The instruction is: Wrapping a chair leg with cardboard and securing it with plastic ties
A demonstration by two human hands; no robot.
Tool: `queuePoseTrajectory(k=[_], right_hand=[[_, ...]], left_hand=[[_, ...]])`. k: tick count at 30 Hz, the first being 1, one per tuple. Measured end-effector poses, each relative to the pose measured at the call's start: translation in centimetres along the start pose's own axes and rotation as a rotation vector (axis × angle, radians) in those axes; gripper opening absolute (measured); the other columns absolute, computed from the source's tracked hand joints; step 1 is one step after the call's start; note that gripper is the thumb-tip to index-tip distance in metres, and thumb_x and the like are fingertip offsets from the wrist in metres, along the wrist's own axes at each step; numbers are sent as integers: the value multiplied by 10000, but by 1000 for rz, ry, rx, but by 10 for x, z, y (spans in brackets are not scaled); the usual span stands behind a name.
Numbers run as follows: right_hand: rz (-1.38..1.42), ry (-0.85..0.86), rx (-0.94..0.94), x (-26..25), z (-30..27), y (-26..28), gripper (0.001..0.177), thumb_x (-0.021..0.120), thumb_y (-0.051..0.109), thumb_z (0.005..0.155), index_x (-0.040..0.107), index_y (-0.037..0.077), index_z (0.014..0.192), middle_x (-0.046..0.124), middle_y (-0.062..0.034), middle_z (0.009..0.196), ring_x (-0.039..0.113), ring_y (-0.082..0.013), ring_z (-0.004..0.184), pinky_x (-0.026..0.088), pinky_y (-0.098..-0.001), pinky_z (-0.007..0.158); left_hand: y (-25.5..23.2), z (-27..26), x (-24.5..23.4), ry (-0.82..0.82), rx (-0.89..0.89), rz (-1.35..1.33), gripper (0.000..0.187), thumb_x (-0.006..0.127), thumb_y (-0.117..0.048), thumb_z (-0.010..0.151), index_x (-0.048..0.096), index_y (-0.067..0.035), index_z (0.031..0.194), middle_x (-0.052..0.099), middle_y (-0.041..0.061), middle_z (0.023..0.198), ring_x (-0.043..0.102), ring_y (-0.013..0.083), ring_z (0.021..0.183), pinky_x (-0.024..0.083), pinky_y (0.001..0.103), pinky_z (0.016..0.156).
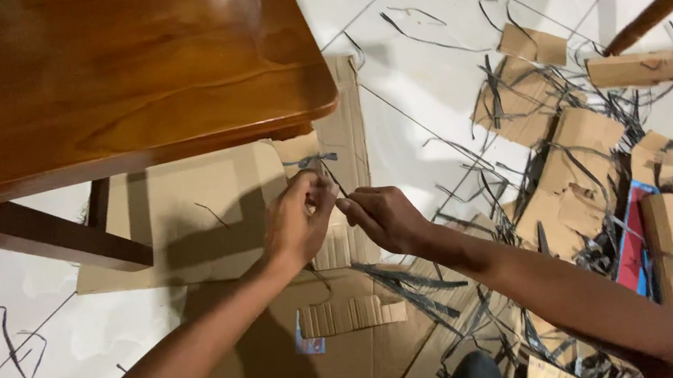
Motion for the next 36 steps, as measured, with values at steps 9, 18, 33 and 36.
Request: queuePoseTrajectory(k=[9, 18, 33, 36], right_hand=[[-180, 77, 48, -21, -39, -21, 426, 443, 273, 1112, 648, 59, 805, 657, -182, 693, 688, -374, 675, 556, -428, 584], [-133, 187, 483, -68, -140, -44, 406, 420, 343, 1118, 665, 23, 1067, 721, -278, 891, 716, -494, 813, 595, -625, 708], [-489, 19, 1189, -88, -376, -159, 292, 587, 379, 958, 755, 157, 1044, 785, -137, 915, 750, -380, 946, 590, -495, 856], [-540, -112, 1231, -93, -403, -167, 258, 580, 347, 946, 755, 179, 1035, 780, -142, 969, 748, -382, 941, 590, -510, 848]], left_hand=[[-7, 19, 45, -53, -18, -714, 253, 530, -191, 1041, 696, -20, 955, 747, 160, 787, 719, 225, 724, 570, 339, 686], [-9, 16, 90, -2, -8, -726, 338, 432, -300, 1113, 664, -62, 1051, 698, 91, 828, 663, 157, 787, 546, 285, 729], [-102, -7, 253, 317, -172, -726, 285, 532, -376, 989, 690, -145, 938, 725, 106, 940, 704, 258, 930, 582, 411, 842], [-117, -10, 284, 354, -175, -776, 302, 507, -367, 1021, 672, -125, 949, 716, 92, 979, 664, 246, 991, 575, 408, 889]])
Point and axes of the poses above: each hand's wrist, its own z-axis towards the middle knuckle, its own x-axis out of the palm, y = z × x, the point moved 3 cm from there along z, towards the middle knuckle
